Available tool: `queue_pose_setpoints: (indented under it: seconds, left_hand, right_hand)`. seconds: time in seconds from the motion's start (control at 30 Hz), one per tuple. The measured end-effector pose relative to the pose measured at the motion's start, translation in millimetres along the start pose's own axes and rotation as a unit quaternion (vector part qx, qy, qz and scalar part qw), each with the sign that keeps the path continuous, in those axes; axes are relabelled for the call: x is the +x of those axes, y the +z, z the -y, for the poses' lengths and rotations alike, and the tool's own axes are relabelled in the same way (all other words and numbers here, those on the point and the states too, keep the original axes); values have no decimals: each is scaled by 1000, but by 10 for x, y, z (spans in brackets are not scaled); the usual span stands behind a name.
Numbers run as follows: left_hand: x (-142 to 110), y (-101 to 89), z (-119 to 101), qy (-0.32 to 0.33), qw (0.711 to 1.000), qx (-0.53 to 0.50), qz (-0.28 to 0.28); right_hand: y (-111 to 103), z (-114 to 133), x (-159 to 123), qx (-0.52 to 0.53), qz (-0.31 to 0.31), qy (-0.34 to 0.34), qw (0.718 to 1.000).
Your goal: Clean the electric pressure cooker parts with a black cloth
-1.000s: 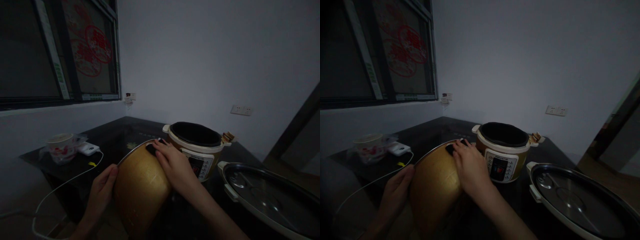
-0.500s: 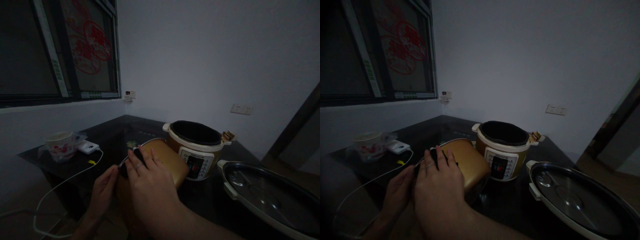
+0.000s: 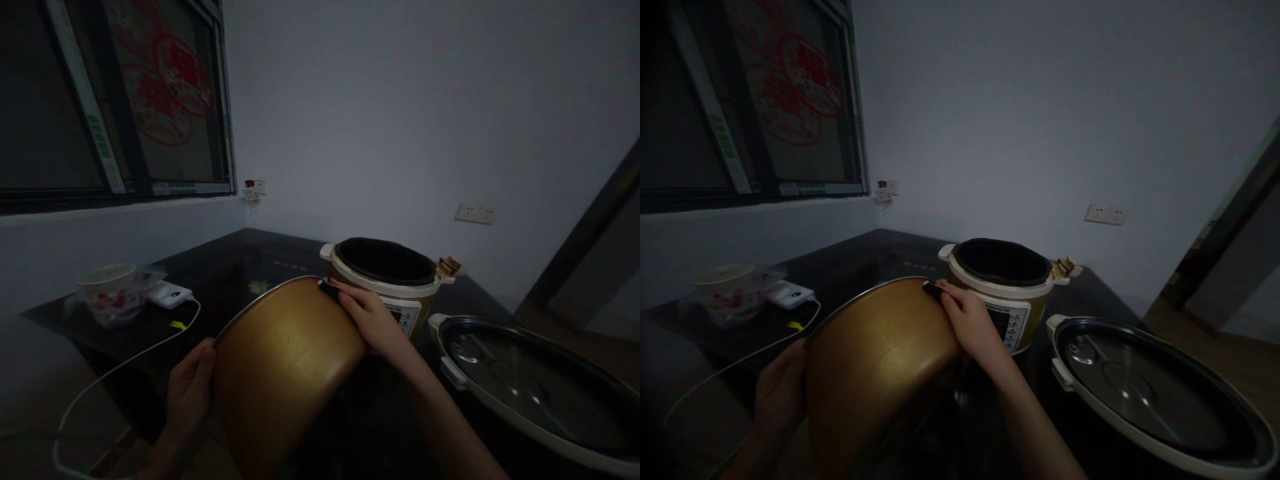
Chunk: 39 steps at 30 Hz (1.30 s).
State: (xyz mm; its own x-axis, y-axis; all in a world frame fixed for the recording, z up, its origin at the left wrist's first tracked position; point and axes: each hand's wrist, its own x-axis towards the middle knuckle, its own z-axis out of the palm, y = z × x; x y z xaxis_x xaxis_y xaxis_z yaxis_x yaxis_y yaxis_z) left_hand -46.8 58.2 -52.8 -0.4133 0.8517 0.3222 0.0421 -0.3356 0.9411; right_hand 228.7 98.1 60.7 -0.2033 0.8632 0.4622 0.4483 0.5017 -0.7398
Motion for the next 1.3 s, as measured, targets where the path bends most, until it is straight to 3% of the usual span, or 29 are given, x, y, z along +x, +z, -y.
queue_pose_setpoints:
  seconds: [0.1,0.23,0.4,0.57,0.67,0.77,0.9,1.0,1.13,1.3]
  left_hand:
    - [26,-14,17,-1,1000,4,-14]
    - [47,-11,-13,-10,1000,13,-3]
    - [41,13,18,-25,999,13,-22]
    - [51,36,74,-54,995,-7,-83]
    - [61,46,64,-77,993,-23,-85]
    - [43,55,24,-81,991,-20,-107]
    - [-13,74,-47,-63,997,-30,-37]
    - [-38,95,-85,-66,996,-50,-32]
    - [-42,120,-78,-94,990,-98,-32]
    - [-5,107,32,-86,989,-103,-64]
  right_hand:
    - [14,-166,-32,82,2,56,995]
    - [49,-197,-152,125,-33,85,988]
    - [-42,-53,-393,95,-137,32,986]
    - [-54,59,-669,7,-285,-40,958]
    - [128,87,-787,-41,-256,-72,963]
    - [390,195,-843,-115,-214,-150,958]
    - [745,475,-826,-187,-235,-291,908]
    - [886,623,-786,-213,-244,-340,883]
    - [713,589,-731,-193,-191,-310,911]
    - [383,247,-623,-28,-182,-128,975]
